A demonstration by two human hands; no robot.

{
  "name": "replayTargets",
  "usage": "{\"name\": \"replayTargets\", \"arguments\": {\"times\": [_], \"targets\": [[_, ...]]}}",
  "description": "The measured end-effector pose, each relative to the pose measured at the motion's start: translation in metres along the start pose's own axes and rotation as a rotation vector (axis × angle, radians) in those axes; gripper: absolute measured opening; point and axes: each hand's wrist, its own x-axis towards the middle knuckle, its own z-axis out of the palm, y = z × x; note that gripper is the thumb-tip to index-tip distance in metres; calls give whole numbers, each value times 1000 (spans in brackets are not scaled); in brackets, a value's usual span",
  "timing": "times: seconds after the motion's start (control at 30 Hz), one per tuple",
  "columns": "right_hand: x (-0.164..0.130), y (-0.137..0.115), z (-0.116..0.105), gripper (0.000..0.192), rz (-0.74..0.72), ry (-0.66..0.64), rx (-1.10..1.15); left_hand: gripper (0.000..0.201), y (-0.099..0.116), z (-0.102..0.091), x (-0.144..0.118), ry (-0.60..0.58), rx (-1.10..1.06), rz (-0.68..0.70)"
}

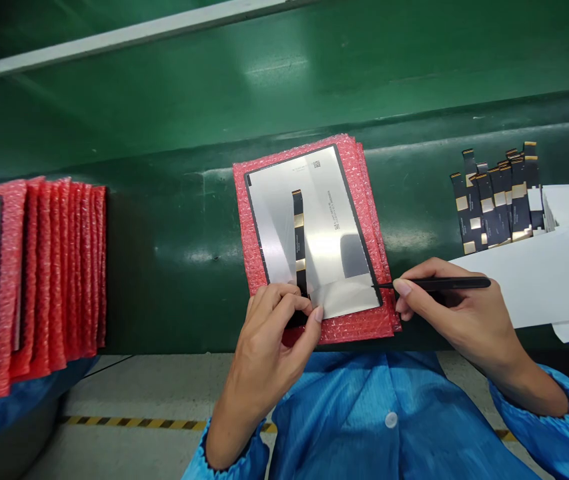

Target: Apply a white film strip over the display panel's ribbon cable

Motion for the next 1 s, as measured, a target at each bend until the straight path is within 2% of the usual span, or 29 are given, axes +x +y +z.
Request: {"name": "replayTargets", "arguments": {"times": [0.73, 1.0], "targets": [[-1, 3, -1, 7, 14, -14, -3, 20, 1, 2, 0, 28, 67, 33], [-1, 4, -1, 8, 12, -14, -3, 21, 2, 3, -4, 39, 170, 40]]}}
